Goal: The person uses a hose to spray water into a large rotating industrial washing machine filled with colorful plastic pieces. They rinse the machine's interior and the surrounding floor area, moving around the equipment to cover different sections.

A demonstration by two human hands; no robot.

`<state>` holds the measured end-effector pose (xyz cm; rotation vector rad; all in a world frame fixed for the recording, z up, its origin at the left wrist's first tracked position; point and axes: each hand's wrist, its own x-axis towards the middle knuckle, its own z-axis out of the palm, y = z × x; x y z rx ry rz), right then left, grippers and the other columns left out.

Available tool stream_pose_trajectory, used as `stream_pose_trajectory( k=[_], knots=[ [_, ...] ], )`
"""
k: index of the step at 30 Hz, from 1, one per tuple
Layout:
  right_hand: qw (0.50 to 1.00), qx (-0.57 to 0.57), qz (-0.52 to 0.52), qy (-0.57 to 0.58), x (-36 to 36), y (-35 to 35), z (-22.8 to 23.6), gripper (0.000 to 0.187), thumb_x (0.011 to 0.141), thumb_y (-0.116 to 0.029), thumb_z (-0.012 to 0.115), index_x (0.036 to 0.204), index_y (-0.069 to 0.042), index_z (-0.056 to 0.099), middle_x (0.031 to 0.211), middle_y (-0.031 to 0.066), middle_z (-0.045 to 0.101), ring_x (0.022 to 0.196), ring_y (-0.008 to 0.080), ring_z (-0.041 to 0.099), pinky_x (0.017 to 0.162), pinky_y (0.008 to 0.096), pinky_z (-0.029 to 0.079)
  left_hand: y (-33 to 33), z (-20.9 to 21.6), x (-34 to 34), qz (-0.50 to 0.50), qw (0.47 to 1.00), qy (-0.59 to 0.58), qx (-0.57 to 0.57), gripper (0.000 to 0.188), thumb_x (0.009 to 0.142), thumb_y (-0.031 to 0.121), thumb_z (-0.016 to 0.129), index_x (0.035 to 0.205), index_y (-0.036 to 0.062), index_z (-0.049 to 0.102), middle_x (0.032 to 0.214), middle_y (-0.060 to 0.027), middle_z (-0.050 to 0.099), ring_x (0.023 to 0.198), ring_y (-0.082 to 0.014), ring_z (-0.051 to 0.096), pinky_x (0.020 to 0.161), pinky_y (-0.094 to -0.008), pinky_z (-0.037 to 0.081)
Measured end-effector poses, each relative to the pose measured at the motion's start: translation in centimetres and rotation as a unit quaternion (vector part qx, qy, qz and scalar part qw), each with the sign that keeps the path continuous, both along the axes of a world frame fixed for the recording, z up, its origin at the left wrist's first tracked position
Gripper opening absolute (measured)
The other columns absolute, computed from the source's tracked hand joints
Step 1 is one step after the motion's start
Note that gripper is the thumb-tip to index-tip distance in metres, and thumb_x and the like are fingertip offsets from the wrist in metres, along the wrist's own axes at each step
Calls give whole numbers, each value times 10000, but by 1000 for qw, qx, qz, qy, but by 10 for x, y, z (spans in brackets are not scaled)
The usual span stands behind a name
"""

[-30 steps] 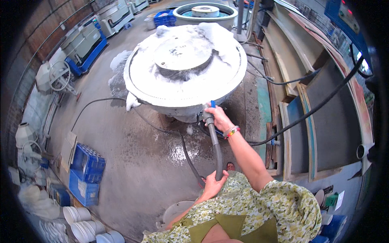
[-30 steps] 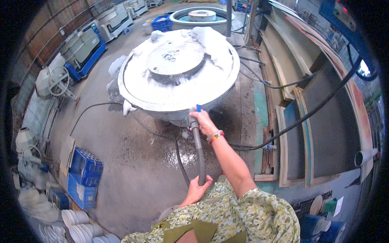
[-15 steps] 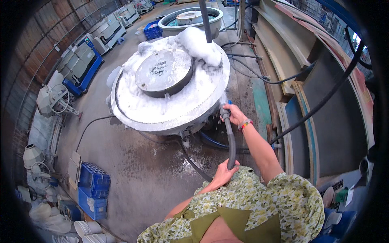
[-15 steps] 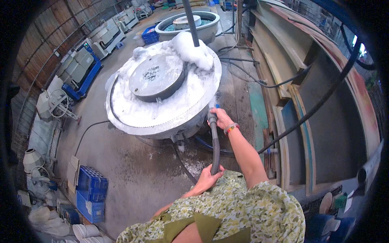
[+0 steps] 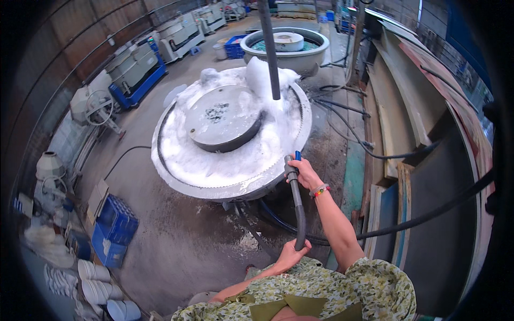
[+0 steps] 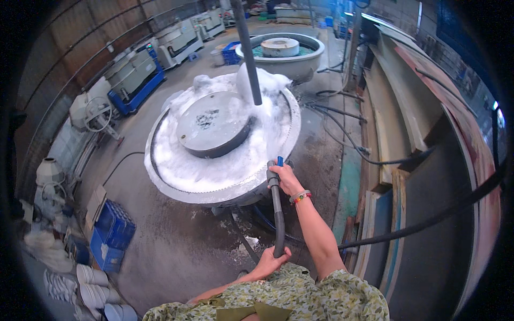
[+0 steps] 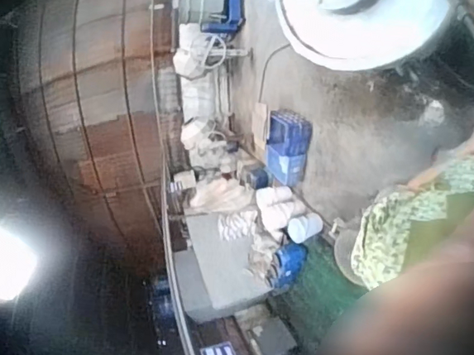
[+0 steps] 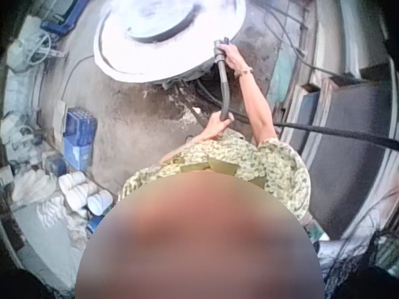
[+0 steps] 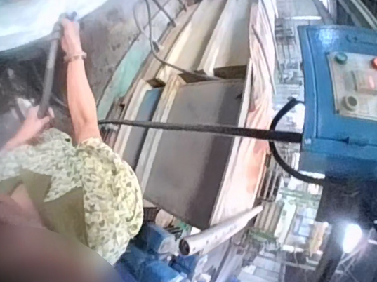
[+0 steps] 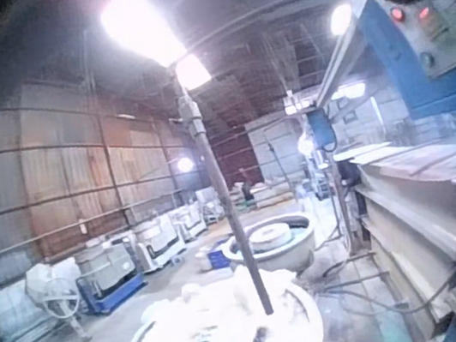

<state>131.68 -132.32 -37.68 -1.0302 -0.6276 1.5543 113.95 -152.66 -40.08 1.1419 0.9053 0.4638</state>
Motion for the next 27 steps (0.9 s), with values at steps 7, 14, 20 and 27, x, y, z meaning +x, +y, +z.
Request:
stream_pose_trajectory(
  k=[7,14,20,27],
  knots=[
    [997,41,68,-20,-28,7,36,567,834,-159,548,1342,-46,322,838,86,514,683,213,577,504,366,513,-6,4,5,47,994,0,99,30,813,59,587,840,63,602,583,33,501,455,-48,452,414,-230,358],
    [1000,10,0,17,-9,17,-3,406,829,-141,546,1195,-35,405,777,86,508,605,228,570,464,369,508,8,8,-1,21,997,41,62,38,803,65,599,838,77,600,553,44,467,444,-46,407,425,-236,307],
    [998,50,-37,-14,-4,8,30,509,821,-156,552,1282,-33,376,827,94,519,634,217,590,478,352,522,16,7,0,4,996,1,88,38,796,70,604,834,78,601,584,36,495,491,-42,437,436,-229,316],
    [996,72,-27,-33,-12,39,37,487,806,-147,558,1254,-41,399,834,96,521,617,224,588,459,348,516,41,25,-11,4,999,-20,27,47,800,60,589,846,69,594,589,29,489,441,-48,418,396,-229,333]
  ],
)
